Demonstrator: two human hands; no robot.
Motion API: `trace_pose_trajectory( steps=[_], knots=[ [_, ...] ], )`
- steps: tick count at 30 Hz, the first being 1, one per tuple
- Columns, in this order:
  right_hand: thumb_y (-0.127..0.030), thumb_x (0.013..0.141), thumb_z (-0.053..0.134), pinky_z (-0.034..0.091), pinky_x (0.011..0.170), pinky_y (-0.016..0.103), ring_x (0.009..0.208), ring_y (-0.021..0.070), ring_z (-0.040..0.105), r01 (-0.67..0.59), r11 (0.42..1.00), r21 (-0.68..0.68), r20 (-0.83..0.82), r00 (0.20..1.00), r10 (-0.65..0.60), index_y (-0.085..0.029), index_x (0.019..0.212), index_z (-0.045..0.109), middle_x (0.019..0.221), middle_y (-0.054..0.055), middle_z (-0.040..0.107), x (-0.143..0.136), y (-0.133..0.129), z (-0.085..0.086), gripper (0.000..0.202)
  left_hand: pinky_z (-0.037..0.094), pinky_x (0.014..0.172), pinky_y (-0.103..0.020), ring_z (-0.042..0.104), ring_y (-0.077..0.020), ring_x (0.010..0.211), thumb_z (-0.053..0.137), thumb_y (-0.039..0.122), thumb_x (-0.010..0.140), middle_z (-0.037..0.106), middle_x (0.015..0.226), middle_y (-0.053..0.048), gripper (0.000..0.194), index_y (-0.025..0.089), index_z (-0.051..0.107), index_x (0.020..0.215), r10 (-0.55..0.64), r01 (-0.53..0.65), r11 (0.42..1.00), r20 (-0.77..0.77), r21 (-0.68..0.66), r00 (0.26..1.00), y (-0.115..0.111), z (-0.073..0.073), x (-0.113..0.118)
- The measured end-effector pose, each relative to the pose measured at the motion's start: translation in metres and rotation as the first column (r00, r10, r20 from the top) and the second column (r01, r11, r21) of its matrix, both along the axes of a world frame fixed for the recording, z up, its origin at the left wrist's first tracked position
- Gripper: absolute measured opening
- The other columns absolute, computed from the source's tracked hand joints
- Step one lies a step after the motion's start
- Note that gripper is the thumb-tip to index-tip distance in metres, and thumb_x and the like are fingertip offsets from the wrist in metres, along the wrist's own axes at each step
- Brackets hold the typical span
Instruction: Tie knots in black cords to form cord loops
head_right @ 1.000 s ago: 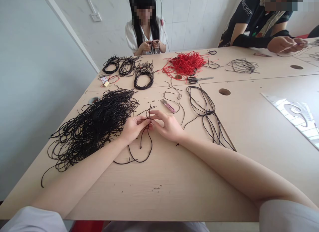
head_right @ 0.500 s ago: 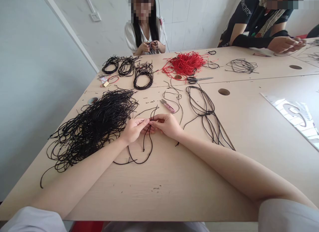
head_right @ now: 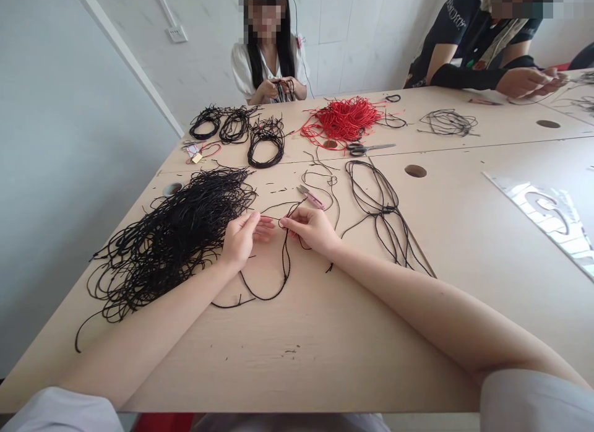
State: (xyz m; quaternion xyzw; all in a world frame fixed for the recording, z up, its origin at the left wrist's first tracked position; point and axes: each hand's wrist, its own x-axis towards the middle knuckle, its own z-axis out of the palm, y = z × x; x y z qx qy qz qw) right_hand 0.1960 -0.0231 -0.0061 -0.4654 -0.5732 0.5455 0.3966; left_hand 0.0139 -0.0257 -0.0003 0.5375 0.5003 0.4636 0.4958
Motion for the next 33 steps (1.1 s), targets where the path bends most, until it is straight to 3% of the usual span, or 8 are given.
trace_pose_trajectory(
  steps=[3, 12, 18, 24, 30, 33],
  knots=[
    [-0.055, 0.076, 0.062, 0.028, 0.033, 0.021, 0.037, 0.0063, 0.039, 0.002, 1.000, 0.014, 0.025, 1.000, -0.003, -0.018, 0.078, 0.058, 0.055, -0.003, 0.055, 0.000, -0.001, 0.001, 0.038, 0.056, 0.057, -0.026, 0.069, -0.0174, 0.071, 0.059, 0.045, 0.082, 0.070, 0.099, -0.013, 0.039, 0.011, 0.067, 0.099, -0.091, 0.092, 0.996, -0.027, 0.014, 0.995, -0.001, 0.000, 0.001],
    [-0.048, 0.080, 0.060, 0.031, 0.036, 0.021, 0.038, 0.0065, 0.042, -0.024, 0.996, 0.081, 0.099, 0.995, 0.016, -0.018, 0.077, 0.058, 0.057, -0.002, 0.058, -0.001, -0.001, 0.000, 0.030, 0.059, 0.068, -0.030, 0.070, -0.0185, 0.072, 0.069, 0.036, 0.075, 0.073, 0.085, -0.009, 0.032, 0.013, 0.072, 0.097, -0.219, 0.216, 0.976, -0.105, -0.034, 0.970, 0.001, -0.006, 0.001],
    [-0.046, 0.080, 0.060, 0.036, 0.040, 0.022, 0.045, 0.0092, 0.049, 0.019, 0.998, 0.067, 0.144, 0.989, -0.028, -0.017, 0.077, 0.059, 0.061, 0.002, 0.063, 0.000, 0.000, 0.000, 0.029, 0.059, 0.063, -0.030, 0.069, -0.0185, 0.066, 0.067, 0.035, 0.077, 0.071, 0.078, -0.008, 0.026, 0.012, 0.071, 0.088, -0.179, 0.174, 0.983, -0.112, -0.056, 0.977, 0.003, -0.010, 0.000],
    [-0.047, 0.075, 0.066, 0.032, 0.037, 0.021, 0.041, 0.0067, 0.044, 0.029, 0.999, 0.031, 0.093, 0.995, -0.032, -0.016, 0.079, 0.060, 0.061, 0.001, 0.062, 0.002, 0.002, -0.001, 0.031, 0.055, 0.056, -0.026, 0.067, -0.0156, 0.058, 0.060, 0.022, 0.078, 0.068, 0.067, -0.004, 0.009, 0.014, 0.064, 0.075, -0.188, 0.185, 0.982, -0.177, -0.033, 0.966, 0.001, -0.005, -0.001],
    [-0.047, 0.075, 0.066, 0.029, 0.035, 0.022, 0.038, 0.0062, 0.041, -0.036, 0.999, 0.030, 0.062, 0.997, 0.034, -0.018, 0.079, 0.062, 0.060, 0.000, 0.060, 0.002, 0.002, -0.004, 0.030, 0.059, 0.073, -0.031, 0.070, -0.0203, 0.077, 0.068, 0.032, 0.075, 0.073, 0.086, -0.011, 0.025, 0.012, 0.071, 0.090, -0.281, 0.268, 0.956, -0.103, -0.121, 0.954, 0.001, -0.002, -0.001],
    [-0.045, 0.076, 0.065, 0.029, 0.036, 0.022, 0.039, 0.0057, 0.040, -0.069, 0.997, 0.024, 0.047, 0.997, 0.068, -0.018, 0.086, 0.065, 0.063, 0.000, 0.062, 0.002, 0.003, -0.005, 0.029, 0.059, 0.075, -0.033, 0.071, -0.0209, 0.078, 0.070, 0.035, 0.074, 0.073, 0.085, -0.011, 0.028, 0.012, 0.072, 0.090, -0.247, 0.238, 0.965, -0.076, -0.113, 0.966, 0.002, -0.006, -0.002]
  ],
)
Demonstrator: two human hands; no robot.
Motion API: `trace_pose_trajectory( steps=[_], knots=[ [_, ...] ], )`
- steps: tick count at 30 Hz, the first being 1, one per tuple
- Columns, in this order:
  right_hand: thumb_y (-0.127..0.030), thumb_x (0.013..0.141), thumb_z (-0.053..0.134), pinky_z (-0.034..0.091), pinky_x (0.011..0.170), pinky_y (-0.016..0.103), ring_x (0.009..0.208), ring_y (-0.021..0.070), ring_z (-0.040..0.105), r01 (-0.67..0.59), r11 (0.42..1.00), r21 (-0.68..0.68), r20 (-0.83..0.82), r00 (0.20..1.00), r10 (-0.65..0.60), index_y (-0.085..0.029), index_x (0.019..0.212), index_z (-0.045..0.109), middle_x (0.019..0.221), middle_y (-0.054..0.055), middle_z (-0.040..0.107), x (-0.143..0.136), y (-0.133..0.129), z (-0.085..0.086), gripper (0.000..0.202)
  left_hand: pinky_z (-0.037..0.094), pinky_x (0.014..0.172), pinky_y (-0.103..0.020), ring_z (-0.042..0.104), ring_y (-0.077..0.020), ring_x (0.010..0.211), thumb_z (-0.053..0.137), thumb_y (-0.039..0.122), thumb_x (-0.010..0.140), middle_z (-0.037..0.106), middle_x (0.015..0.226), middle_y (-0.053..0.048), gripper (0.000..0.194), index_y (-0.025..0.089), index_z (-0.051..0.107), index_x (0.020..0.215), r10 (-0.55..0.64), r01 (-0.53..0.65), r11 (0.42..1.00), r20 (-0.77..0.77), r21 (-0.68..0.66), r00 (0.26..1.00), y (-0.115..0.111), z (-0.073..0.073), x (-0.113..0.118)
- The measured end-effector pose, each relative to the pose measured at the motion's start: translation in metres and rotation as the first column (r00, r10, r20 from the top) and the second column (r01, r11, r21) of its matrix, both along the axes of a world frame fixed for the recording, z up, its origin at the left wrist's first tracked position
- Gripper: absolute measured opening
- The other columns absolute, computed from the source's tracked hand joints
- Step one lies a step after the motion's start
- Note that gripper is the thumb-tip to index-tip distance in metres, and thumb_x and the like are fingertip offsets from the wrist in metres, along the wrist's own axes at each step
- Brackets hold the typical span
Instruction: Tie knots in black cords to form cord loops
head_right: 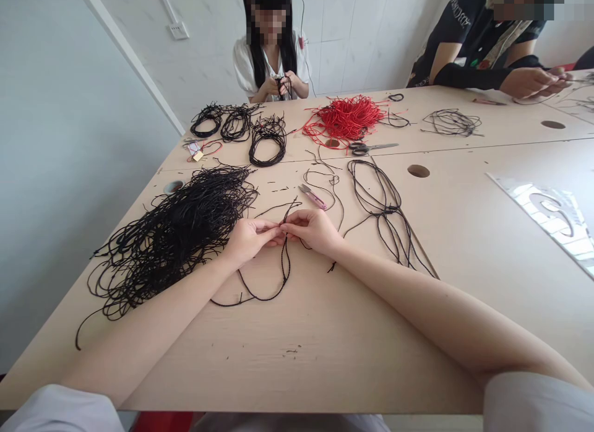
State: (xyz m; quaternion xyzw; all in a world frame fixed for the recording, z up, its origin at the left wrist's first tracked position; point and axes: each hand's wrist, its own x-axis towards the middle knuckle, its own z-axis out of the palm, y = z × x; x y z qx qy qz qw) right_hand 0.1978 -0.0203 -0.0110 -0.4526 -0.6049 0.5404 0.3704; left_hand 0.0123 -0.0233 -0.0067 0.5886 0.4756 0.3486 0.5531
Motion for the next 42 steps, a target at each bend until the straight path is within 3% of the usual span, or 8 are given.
trace_pose_trajectory(
  steps=[5, 10, 17, 22, 29, 32, 36, 42],
  knots=[
    [-0.038, 0.077, 0.065, 0.042, 0.047, 0.023, 0.055, 0.0105, 0.057, 0.040, 0.999, -0.016, 0.027, 0.999, -0.039, -0.016, 0.101, 0.066, 0.075, 0.004, 0.069, -0.001, 0.000, 0.004, 0.032, 0.058, 0.074, -0.033, 0.071, -0.0217, 0.080, 0.071, 0.035, 0.074, 0.073, 0.085, -0.011, 0.026, 0.012, 0.070, 0.086, 0.088, -0.089, 0.996, 0.068, 0.006, 0.994, 0.001, -0.004, 0.000],
    [-0.038, 0.078, 0.064, 0.052, 0.063, 0.025, 0.064, 0.0123, 0.063, 0.061, 0.998, 0.003, 0.099, 0.993, -0.061, -0.017, 0.083, 0.068, 0.074, 0.004, 0.070, -0.002, -0.001, 0.006, 0.022, 0.057, 0.075, -0.032, 0.070, -0.0215, 0.086, 0.071, 0.029, 0.072, 0.071, 0.085, -0.009, 0.019, 0.012, 0.065, 0.079, 0.075, -0.072, 0.997, 0.120, -0.035, 0.990, 0.001, 0.001, 0.001],
    [-0.040, 0.081, 0.064, 0.058, 0.067, 0.026, 0.068, 0.0125, 0.067, 0.054, 0.990, -0.131, -0.148, 0.986, -0.073, -0.016, 0.081, 0.058, 0.080, 0.007, 0.070, -0.001, 0.004, -0.002, 0.025, 0.055, 0.080, -0.033, 0.069, -0.0195, 0.085, 0.073, 0.026, 0.069, 0.068, 0.080, -0.006, 0.018, 0.012, 0.061, 0.072, 0.113, -0.097, 0.991, 0.196, -0.089, 0.974, 0.001, 0.005, 0.000],
    [-0.040, 0.086, 0.058, 0.057, 0.062, 0.026, 0.067, 0.0130, 0.066, 0.058, 0.986, -0.156, -0.223, 0.970, -0.092, -0.018, 0.081, 0.048, 0.080, 0.006, 0.068, -0.002, 0.004, -0.002, 0.024, 0.054, 0.083, -0.035, 0.068, -0.0162, 0.078, 0.073, 0.025, 0.069, 0.069, 0.077, -0.005, 0.018, 0.012, 0.060, 0.070, 0.137, -0.116, 0.988, 0.233, -0.101, 0.963, 0.002, 0.005, 0.000],
    [-0.048, 0.085, 0.054, 0.053, 0.057, 0.027, 0.061, 0.0111, 0.061, 0.111, 0.986, -0.125, -0.281, 0.949, -0.142, -0.021, 0.083, 0.041, 0.077, 0.001, 0.063, -0.004, 0.004, -0.005, 0.030, 0.051, 0.088, -0.038, 0.069, -0.0198, 0.085, 0.075, 0.026, 0.066, 0.071, 0.083, -0.008, 0.020, 0.011, 0.061, 0.069, 0.125, -0.098, 0.988, 0.241, -0.123, 0.963, 0.002, 0.007, 0.001],
    [-0.051, 0.083, 0.054, 0.051, 0.057, 0.026, 0.062, 0.0105, 0.059, 0.156, 0.984, -0.081, -0.279, 0.945, -0.172, -0.021, 0.083, 0.041, 0.078, 0.000, 0.061, -0.004, 0.004, -0.006, 0.032, 0.052, 0.087, -0.037, 0.069, -0.0208, 0.088, 0.073, 0.026, 0.069, 0.071, 0.084, -0.009, 0.019, 0.011, 0.061, 0.069, 0.110, -0.087, 0.990, 0.226, -0.109, 0.968, 0.002, 0.007, 0.001],
    [-0.051, 0.082, 0.056, 0.050, 0.061, 0.026, 0.065, 0.0107, 0.059, 0.119, 0.992, -0.051, -0.242, 0.962, -0.128, -0.020, 0.082, 0.045, 0.080, 0.001, 0.062, -0.001, 0.003, -0.003, 0.033, 0.053, 0.083, -0.037, 0.068, -0.0199, 0.086, 0.069, 0.028, 0.073, 0.070, 0.084, -0.008, 0.019, 0.013, 0.057, 0.074, 0.102, -0.081, 0.992, 0.234, -0.097, 0.967, 0.001, 0.008, 0.000],
    [-0.048, 0.084, 0.056, 0.048, 0.064, 0.025, 0.068, 0.0110, 0.059, 0.077, 0.997, 0.004, -0.247, 0.966, -0.074, -0.019, 0.082, 0.048, 0.081, 0.003, 0.063, -0.001, 0.003, -0.005, 0.030, 0.052, 0.083, -0.037, 0.068, -0.0171, 0.079, 0.076, 0.023, 0.066, 0.070, 0.077, -0.004, 0.034, 0.016, 0.050, 0.087, 0.138, -0.131, 0.990, 0.238, -0.046, 0.961, 0.002, 0.006, 0.000]
  ],
)
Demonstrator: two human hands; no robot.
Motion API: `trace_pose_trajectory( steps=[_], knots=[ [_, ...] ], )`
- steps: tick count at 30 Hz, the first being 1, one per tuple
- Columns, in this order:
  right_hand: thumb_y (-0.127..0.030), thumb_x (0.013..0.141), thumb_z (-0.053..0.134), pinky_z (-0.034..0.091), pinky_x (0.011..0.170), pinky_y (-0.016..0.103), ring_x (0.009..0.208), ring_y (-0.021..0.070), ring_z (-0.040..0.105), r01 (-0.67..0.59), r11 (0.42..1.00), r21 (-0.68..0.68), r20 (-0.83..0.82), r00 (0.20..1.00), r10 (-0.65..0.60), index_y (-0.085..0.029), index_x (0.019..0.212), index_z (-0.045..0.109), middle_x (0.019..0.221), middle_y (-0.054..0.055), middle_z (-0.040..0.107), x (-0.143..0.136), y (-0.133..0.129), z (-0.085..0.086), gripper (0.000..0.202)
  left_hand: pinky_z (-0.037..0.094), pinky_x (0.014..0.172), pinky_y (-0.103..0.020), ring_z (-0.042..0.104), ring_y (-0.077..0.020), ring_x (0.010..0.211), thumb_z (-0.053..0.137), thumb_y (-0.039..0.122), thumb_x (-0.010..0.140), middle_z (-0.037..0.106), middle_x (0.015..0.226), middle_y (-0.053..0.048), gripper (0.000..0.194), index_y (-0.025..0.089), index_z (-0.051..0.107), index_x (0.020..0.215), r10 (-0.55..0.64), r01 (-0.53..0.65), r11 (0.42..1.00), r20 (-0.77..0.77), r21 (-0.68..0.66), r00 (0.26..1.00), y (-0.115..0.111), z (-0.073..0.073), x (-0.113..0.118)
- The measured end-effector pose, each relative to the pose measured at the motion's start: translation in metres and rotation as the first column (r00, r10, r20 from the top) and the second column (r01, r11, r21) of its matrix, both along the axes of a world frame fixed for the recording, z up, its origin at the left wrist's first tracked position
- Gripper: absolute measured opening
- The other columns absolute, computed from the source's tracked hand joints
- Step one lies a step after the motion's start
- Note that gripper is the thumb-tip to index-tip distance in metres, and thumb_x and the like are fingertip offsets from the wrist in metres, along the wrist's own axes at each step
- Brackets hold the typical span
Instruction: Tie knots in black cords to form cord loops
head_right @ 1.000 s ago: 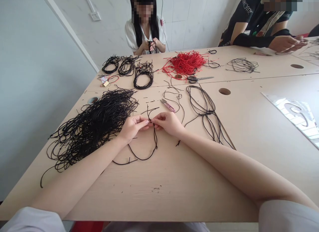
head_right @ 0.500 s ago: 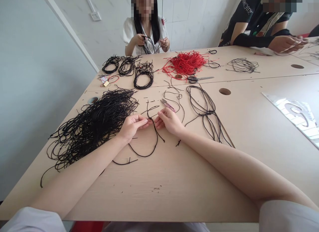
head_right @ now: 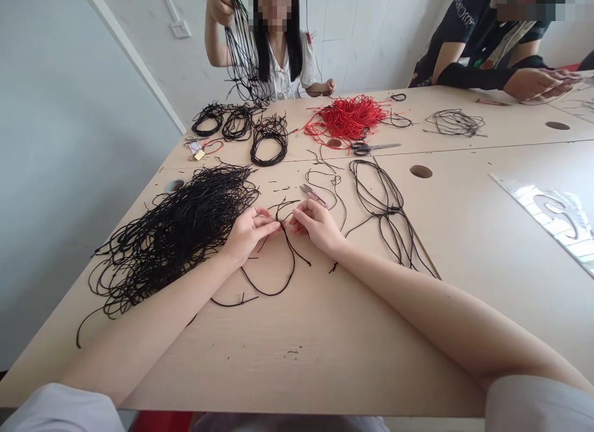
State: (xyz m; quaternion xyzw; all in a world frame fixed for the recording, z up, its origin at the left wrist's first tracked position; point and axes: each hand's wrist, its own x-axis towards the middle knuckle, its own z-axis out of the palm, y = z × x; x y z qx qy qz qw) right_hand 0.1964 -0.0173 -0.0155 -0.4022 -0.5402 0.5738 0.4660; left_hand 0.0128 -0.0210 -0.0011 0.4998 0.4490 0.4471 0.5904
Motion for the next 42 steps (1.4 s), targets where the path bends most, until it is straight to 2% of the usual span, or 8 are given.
trace_pose_trajectory(
  steps=[5, 10, 17, 21, 24, 27, 35, 42],
  knots=[
    [-0.049, 0.083, 0.057, 0.049, 0.062, 0.026, 0.066, 0.0120, 0.059, 0.029, 0.999, -0.017, -0.005, 1.000, -0.029, -0.019, 0.082, 0.048, 0.080, 0.003, 0.063, -0.001, 0.002, -0.004, 0.031, 0.050, 0.086, -0.036, 0.069, -0.0186, 0.082, 0.077, 0.018, 0.063, 0.071, 0.083, -0.006, 0.039, 0.016, 0.051, 0.091, 0.009, -0.009, 1.000, 0.010, 0.000, 1.000, 0.000, -0.001, 0.000],
    [-0.048, 0.082, 0.058, 0.049, 0.061, 0.026, 0.064, 0.0113, 0.058, 0.032, 0.999, -0.022, -0.008, 0.999, -0.033, -0.019, 0.081, 0.049, 0.079, 0.002, 0.063, 0.001, 0.003, -0.005, 0.030, 0.053, 0.080, -0.035, 0.070, -0.0208, 0.084, 0.074, 0.020, 0.068, 0.071, 0.079, -0.006, 0.035, 0.016, 0.052, 0.095, -0.009, 0.010, 0.999, 0.031, -0.031, 0.999, -0.001, 0.001, -0.001],
    [-0.054, 0.086, 0.050, 0.049, 0.067, 0.028, 0.071, 0.0141, 0.059, -0.083, 0.996, -0.034, 0.207, 0.974, 0.088, -0.018, 0.087, 0.066, 0.083, 0.006, 0.066, 0.003, -0.001, 0.007, 0.039, 0.055, 0.073, -0.032, 0.070, -0.0198, 0.077, 0.075, 0.025, 0.069, 0.072, 0.075, -0.006, 0.035, 0.016, 0.053, 0.094, -0.059, 0.059, 0.998, -0.010, -0.020, 0.998, -0.002, 0.002, -0.001],
    [-0.052, 0.084, 0.053, 0.043, 0.056, 0.025, 0.062, 0.0120, 0.052, -0.143, 0.988, 0.053, 0.300, 0.946, 0.121, -0.018, 0.080, 0.065, 0.071, 0.002, 0.060, 0.003, -0.004, 0.014, 0.036, 0.055, 0.071, -0.031, 0.070, -0.0186, 0.073, 0.075, 0.027, 0.070, 0.072, 0.074, -0.006, 0.034, 0.016, 0.053, 0.093, -0.101, 0.101, 0.995, -0.058, -0.002, 0.993, -0.004, 0.002, 0.000],
    [-0.052, 0.083, 0.054, 0.033, 0.045, 0.023, 0.051, 0.0094, 0.042, -0.142, 0.988, 0.052, 0.338, 0.934, 0.116, -0.019, 0.078, 0.063, 0.063, -0.001, 0.054, 0.003, -0.006, 0.017, 0.035, 0.055, 0.071, -0.031, 0.070, -0.0187, 0.072, 0.075, 0.027, 0.070, 0.072, 0.074, -0.006, 0.032, 0.016, 0.054, 0.091, -0.106, 0.108, 0.994, -0.087, 0.017, 0.990, -0.004, 0.001, 0.001],
    [-0.053, 0.082, 0.054, 0.029, 0.043, 0.023, 0.048, 0.0088, 0.039, -0.117, 0.993, 0.020, 0.339, 0.935, 0.104, -0.019, 0.078, 0.061, 0.061, -0.002, 0.053, 0.004, -0.006, 0.016, 0.036, 0.056, 0.071, -0.032, 0.070, -0.0190, 0.072, 0.075, 0.027, 0.069, 0.073, 0.075, -0.006, 0.030, 0.016, 0.055, 0.089, -0.097, 0.101, 0.994, -0.102, 0.037, 0.990, -0.005, 0.001, 0.001],
    [-0.050, 0.084, 0.053, 0.039, 0.054, 0.026, 0.056, 0.0113, 0.049, -0.080, 0.995, 0.065, 0.286, 0.957, 0.059, -0.019, 0.075, 0.058, 0.064, 0.000, 0.057, 0.003, -0.003, 0.009, 0.033, 0.055, 0.075, -0.033, 0.070, -0.0206, 0.078, 0.075, 0.027, 0.069, 0.072, 0.078, -0.007, 0.026, 0.016, 0.057, 0.085, -0.080, 0.088, 0.994, -0.107, 0.068, 0.991, -0.006, 0.001, 0.003],
    [-0.051, 0.084, 0.055, 0.038, 0.055, 0.026, 0.057, 0.0117, 0.048, -0.064, 0.990, 0.123, 0.264, 0.964, 0.029, -0.019, 0.076, 0.060, 0.064, 0.000, 0.055, 0.001, -0.006, 0.012, 0.033, 0.055, 0.072, -0.031, 0.067, -0.0170, 0.075, 0.070, 0.034, 0.075, 0.071, 0.088, -0.010, 0.029, 0.013, 0.066, 0.095, -0.200, 0.207, 0.978, -0.176, 0.025, 0.964, -0.007, 0.005, 0.003]
  ],
)
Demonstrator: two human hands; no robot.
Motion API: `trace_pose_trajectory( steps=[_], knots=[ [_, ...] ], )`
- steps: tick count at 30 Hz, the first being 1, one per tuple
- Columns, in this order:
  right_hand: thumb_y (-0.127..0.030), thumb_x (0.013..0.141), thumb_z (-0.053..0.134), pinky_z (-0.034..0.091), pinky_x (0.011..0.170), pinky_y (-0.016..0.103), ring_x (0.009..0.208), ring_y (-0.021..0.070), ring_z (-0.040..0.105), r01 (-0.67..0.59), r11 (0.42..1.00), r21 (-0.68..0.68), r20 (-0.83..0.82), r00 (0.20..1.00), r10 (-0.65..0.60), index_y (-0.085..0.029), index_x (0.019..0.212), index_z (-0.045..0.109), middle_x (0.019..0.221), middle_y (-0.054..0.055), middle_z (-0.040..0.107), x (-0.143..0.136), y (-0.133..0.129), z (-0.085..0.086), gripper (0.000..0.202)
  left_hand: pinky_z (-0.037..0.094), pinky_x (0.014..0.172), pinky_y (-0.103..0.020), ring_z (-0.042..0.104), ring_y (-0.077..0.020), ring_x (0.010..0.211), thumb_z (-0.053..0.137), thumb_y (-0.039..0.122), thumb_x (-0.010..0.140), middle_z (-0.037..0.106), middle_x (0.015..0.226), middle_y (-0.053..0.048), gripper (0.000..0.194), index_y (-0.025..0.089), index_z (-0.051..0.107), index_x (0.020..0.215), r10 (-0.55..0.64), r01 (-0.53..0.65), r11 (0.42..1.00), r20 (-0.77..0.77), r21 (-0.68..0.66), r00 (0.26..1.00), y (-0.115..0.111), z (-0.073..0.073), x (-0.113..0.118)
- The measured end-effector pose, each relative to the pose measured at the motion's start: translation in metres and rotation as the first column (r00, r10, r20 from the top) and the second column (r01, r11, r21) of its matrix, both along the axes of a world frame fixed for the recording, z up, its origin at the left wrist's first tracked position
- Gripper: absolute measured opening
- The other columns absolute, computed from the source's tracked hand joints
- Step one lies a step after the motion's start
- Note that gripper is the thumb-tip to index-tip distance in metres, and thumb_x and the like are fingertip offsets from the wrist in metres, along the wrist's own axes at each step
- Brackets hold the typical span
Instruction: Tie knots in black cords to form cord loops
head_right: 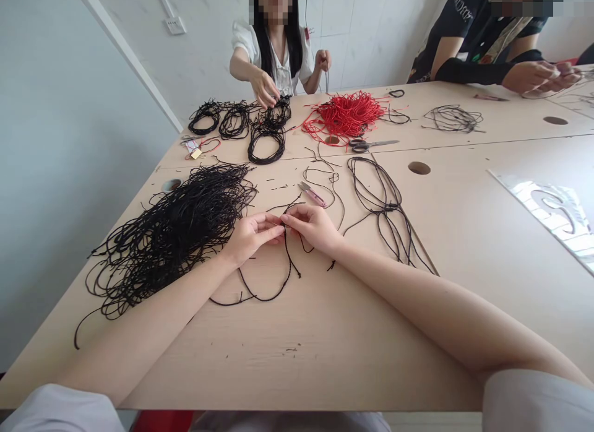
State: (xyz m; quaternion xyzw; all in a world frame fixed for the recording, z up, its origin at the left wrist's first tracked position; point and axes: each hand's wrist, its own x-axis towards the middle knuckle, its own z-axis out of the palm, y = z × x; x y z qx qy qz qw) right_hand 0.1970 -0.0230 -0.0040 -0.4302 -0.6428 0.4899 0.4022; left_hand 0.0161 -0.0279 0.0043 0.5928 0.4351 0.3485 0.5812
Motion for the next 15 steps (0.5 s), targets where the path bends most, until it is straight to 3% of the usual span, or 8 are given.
trace_pose_trajectory(
  steps=[7, 15],
  knots=[
    [-0.050, 0.083, 0.057, 0.033, 0.053, 0.025, 0.056, 0.0099, 0.042, 0.000, 1.000, -0.019, -0.029, 1.000, -0.001, -0.018, 0.074, 0.059, 0.062, -0.002, 0.051, -0.0010, -0.0004, 0.0011, 0.033, 0.054, 0.071, -0.029, 0.065, -0.0160, 0.075, 0.070, 0.035, 0.074, 0.071, 0.087, -0.008, 0.026, 0.014, 0.071, 0.089, 0.019, -0.019, 1.000, -0.015, -0.014, 1.000, 0.0002, -0.0051, 0.0005],
    [-0.049, 0.083, 0.057, 0.033, 0.051, 0.024, 0.054, 0.0089, 0.041, 0.023, 1.000, -0.011, -0.042, 0.999, -0.023, -0.018, 0.072, 0.058, 0.060, -0.003, 0.051, -0.0005, 0.0003, 0.0000, 0.033, 0.053, 0.067, -0.024, 0.064, -0.0132, 0.073, 0.069, 0.036, 0.075, 0.071, 0.087, -0.007, 0.027, 0.014, 0.070, 0.091, 0.050, -0.049, 0.998, 0.028, -0.048, 0.998, -0.0006, -0.0009, -0.0003]
  ],
)
